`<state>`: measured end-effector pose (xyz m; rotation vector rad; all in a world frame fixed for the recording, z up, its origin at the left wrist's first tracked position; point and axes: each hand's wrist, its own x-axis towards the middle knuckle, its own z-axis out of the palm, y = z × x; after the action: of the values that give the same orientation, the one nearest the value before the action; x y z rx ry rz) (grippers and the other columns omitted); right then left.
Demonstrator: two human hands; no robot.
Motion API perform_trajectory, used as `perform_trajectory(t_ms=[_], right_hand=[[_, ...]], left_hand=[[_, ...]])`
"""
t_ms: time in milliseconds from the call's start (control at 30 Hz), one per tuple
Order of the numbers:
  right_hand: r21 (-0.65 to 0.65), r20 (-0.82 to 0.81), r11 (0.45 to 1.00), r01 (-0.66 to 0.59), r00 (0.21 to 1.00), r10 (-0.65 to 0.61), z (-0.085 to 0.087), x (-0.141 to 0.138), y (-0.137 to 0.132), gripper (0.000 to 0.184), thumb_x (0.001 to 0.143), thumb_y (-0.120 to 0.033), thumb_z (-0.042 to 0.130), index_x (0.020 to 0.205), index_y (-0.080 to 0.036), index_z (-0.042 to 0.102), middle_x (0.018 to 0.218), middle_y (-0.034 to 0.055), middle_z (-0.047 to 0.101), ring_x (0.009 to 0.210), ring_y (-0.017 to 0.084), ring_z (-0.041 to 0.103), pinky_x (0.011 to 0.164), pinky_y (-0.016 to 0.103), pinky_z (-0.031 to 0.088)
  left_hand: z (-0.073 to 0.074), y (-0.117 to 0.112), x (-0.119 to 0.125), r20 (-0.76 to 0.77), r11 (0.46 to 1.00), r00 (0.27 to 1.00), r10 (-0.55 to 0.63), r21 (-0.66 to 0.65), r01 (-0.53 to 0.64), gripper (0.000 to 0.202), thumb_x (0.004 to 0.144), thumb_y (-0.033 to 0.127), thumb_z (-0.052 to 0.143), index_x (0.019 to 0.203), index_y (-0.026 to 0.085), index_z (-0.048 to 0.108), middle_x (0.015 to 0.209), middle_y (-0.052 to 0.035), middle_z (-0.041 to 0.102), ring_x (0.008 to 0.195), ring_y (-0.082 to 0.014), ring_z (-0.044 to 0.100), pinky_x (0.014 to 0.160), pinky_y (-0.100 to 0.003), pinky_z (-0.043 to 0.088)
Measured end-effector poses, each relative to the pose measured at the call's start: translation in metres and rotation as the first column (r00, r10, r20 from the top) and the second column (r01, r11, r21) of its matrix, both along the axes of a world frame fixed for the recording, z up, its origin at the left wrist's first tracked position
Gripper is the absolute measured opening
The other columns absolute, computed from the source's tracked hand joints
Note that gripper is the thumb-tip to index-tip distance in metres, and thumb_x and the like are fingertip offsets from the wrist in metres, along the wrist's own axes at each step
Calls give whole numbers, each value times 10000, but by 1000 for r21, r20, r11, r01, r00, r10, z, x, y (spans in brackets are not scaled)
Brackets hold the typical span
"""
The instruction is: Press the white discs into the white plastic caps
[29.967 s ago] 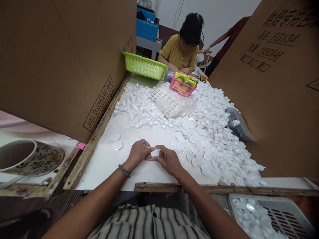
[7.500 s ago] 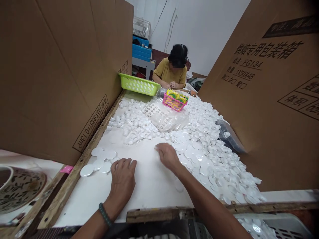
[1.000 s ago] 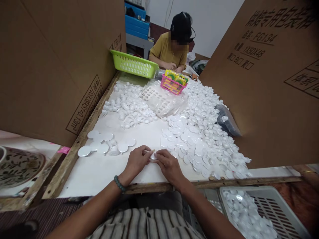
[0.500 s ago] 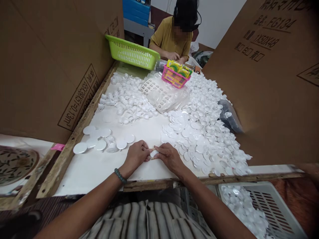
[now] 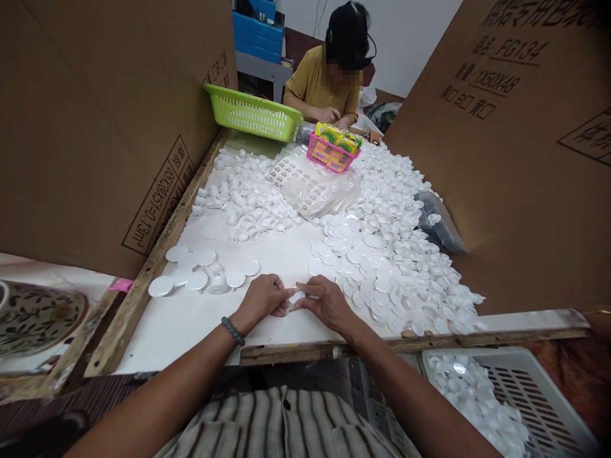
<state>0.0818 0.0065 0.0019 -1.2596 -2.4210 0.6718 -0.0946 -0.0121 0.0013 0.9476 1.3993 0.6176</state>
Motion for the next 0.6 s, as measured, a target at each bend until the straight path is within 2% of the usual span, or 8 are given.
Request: perform_trajectory(t_ms=[167,367,433,533,600], right_hand=[[94,75,995,-39,997,32,5,-4,-3,261,785,-398,616,958,-209,667,730,30,582,721,152,501,645,250,390],[199,114,972,126,982,-151,6,-15,-17,302,770,-463,606,771,-161,620,712,50,565,739,182,494,679,287,389],[161,96,978,132,984,-149,8,-15,-18,288,768,-440,619,852,-165,624,740,43,574,750,178,505,690,285,395],[36,59,998,41,997,-43,12,-11,-14,351,778,-331,634,1101,-207,579,811,22,594,746,151,529,678,259,404],[-34,58,999,-15,998,17,14,-10,-8,345,777,-256,632,1116,-227,578,792,3,598,712,131,538,652,240,397]], left_hand=[[-2,4,0,7,999,999,-35,-3,35,310,668,416,653,653,173,460,481,13,602,427,-147,595,446,-254,496],[-4,-3,-4,63,995,996,63,75,-68,326,666,460,647,689,176,488,527,17,616,512,-147,631,502,-242,507],[-3,-6,-6,91,991,992,82,97,-90,313,644,414,683,703,173,492,519,22,611,516,-142,629,510,-235,505],[0,-6,-7,149,992,984,96,65,-107,306,624,346,718,713,171,483,510,32,604,504,-128,620,519,-230,507],[2,-3,-7,135,994,986,95,32,-100,298,625,327,723,697,169,480,503,31,603,498,-124,615,523,-234,513]])
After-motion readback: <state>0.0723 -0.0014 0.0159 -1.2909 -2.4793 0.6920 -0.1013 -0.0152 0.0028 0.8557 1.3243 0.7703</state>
